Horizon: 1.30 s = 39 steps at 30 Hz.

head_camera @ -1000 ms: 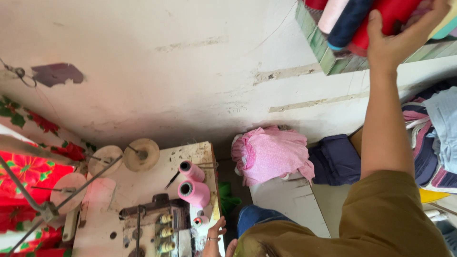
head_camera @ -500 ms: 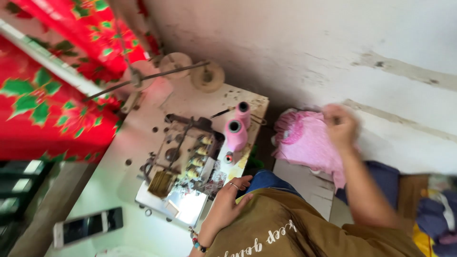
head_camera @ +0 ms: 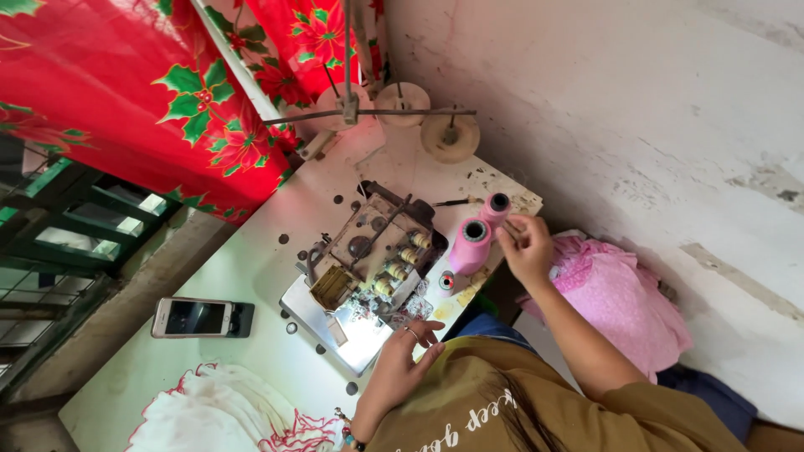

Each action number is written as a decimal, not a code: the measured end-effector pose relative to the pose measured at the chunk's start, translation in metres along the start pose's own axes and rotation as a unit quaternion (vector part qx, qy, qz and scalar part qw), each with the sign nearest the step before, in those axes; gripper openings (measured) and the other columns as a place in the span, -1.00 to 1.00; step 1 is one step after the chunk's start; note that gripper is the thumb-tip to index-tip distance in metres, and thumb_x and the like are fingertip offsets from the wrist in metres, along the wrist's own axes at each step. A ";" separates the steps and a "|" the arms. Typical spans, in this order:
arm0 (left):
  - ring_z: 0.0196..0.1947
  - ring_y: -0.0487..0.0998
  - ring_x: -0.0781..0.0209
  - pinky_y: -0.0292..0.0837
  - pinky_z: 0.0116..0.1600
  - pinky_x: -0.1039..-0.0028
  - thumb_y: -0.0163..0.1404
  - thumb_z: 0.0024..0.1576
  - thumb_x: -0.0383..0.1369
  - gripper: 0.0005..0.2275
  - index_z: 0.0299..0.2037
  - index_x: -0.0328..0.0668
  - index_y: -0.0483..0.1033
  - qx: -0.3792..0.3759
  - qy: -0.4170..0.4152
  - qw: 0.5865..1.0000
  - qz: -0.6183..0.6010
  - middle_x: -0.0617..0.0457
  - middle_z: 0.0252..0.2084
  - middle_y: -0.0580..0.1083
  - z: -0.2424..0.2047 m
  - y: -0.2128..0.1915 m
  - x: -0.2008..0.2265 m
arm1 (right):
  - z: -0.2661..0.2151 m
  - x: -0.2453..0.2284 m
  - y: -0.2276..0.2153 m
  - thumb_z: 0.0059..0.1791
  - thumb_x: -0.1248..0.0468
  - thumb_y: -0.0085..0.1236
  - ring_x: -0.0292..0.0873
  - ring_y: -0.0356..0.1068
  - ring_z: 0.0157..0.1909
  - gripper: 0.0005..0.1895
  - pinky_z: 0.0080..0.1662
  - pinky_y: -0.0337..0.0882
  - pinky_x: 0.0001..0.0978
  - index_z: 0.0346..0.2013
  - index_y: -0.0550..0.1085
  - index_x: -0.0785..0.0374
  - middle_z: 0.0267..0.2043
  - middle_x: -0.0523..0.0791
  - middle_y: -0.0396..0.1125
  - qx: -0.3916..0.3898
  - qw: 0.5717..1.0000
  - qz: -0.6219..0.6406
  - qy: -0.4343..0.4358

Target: The person threads an overlock sewing machine, handling multiple spools of pink and red thread, using snips to cut and guide the thread through various tension discs and guides.

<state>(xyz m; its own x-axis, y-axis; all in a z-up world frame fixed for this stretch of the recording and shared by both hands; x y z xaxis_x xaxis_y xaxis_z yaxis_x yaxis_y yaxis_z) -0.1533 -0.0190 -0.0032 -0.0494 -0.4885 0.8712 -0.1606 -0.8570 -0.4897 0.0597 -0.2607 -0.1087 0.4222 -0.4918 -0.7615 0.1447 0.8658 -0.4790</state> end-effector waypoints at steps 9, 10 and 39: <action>-0.15 0.54 0.13 0.43 -0.02 0.28 -0.05 0.28 -0.20 -0.73 0.11 -0.06 0.49 -0.010 0.010 0.999 0.039 0.09 -0.19 0.52 0.026 -0.021 0.016 | 0.068 0.038 0.008 -0.22 0.06 0.48 -0.21 0.42 0.10 -0.34 0.05 0.39 -0.37 0.14 0.50 0.10 0.11 -0.20 0.47 -0.110 0.987 0.014 0.119; -0.15 0.53 0.12 0.43 -0.03 0.27 -0.05 0.28 -0.21 -0.73 0.12 -0.07 0.48 -0.004 0.024 0.998 0.054 0.07 -0.18 0.52 0.030 -0.025 0.019 | 0.074 0.042 0.011 -0.22 0.12 0.49 -0.25 0.46 -0.07 -0.46 -0.08 0.43 -0.43 0.02 0.57 0.11 0.00 -0.20 0.53 -0.105 0.990 0.017 0.096; 0.15 0.45 -0.04 0.39 0.24 0.07 0.25 -0.04 -0.22 -0.38 0.27 -0.11 0.41 -0.148 0.068 0.940 -0.300 -0.16 0.11 0.47 0.280 -0.025 0.104 | 0.137 0.034 -0.113 0.07 0.23 0.12 -0.19 0.27 -0.57 -0.78 -0.34 0.27 -0.33 -0.40 0.49 0.29 -0.61 -0.08 0.27 -0.194 0.872 0.392 0.217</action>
<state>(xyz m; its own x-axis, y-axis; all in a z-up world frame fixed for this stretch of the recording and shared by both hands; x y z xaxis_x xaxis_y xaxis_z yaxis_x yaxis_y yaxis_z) 0.1221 -0.0939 0.0893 0.0159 0.1101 0.9938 -0.4656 -0.8788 0.1048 0.1805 -0.3630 -0.0205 -0.1356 0.1768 -0.9749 -0.3869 0.8964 0.2164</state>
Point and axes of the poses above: each hand's wrist, its own z-axis towards the middle knuckle, its own y-axis out of the palm, x = y × z, the point moved 3 cm from there along z, towards the middle knuckle
